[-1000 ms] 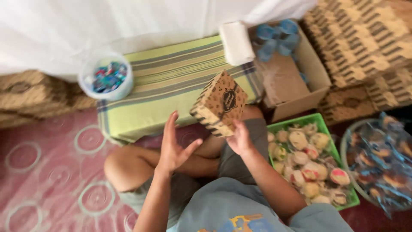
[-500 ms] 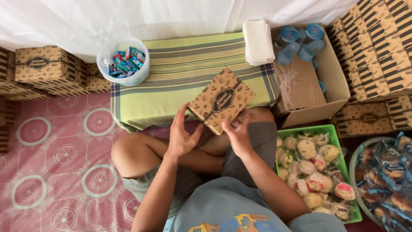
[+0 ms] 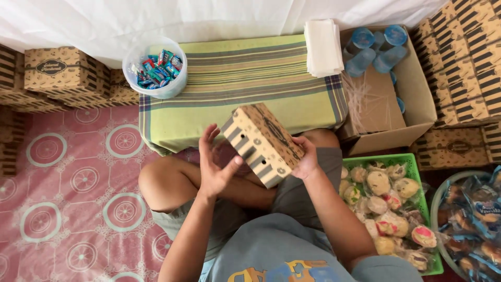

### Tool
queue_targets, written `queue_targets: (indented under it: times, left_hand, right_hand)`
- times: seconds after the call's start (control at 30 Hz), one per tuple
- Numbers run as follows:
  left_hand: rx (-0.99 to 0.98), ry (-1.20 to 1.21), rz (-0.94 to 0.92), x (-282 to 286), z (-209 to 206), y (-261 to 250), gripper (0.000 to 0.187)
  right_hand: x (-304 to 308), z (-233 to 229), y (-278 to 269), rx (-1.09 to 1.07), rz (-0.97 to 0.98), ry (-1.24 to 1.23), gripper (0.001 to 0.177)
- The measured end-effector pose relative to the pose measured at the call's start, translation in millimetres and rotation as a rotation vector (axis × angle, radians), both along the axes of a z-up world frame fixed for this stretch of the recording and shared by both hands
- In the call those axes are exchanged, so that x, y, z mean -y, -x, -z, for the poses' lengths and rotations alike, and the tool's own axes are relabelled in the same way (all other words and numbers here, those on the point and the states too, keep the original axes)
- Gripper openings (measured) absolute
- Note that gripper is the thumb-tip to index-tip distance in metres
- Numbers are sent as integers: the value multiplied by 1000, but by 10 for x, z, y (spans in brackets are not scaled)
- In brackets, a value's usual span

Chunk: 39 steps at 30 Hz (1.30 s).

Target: The person is seen sitting on the floor, taking snack items from a green crate and placing them into small cardboard boxes, then folding the boxes closed.

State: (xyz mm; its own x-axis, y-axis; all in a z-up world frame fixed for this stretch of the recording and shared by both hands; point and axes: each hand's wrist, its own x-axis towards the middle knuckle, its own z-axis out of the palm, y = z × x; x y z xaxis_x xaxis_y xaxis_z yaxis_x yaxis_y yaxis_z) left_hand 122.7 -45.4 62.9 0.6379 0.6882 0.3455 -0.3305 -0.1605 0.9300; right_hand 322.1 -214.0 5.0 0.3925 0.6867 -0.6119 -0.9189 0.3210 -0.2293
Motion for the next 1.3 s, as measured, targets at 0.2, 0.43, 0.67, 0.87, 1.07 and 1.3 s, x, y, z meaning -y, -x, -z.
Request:
queue_targets:
  times: [0.2, 0.43, 0.67, 0.87, 1.07, 1.3]
  left_hand:
    - [-84, 432, 375, -169, 242, -59, 114]
    - [99, 417, 190, -155, 223, -145, 110]
    - [136, 234, 45, -143, 370, -285, 122]
    - [114, 310, 80, -283, 550, -242, 120]
    - [43, 567, -149, -287, 693, -271, 81]
    - [-344, 464, -238, -110, -156, -169, 126]
  right_hand:
    - [160, 792, -241, 51, -115, -21, 45]
    - [98, -160, 90, 650, 109, -146, 55]
    - [-49, -478, 157, 1835, -44, 128, 93]
    - [-87, -610, 56, 2053, -107, 251, 67]
    - [-202, -621, 231, 2270, -44, 314, 67]
    - [-281, -779, 659, 2375, 34, 156, 48]
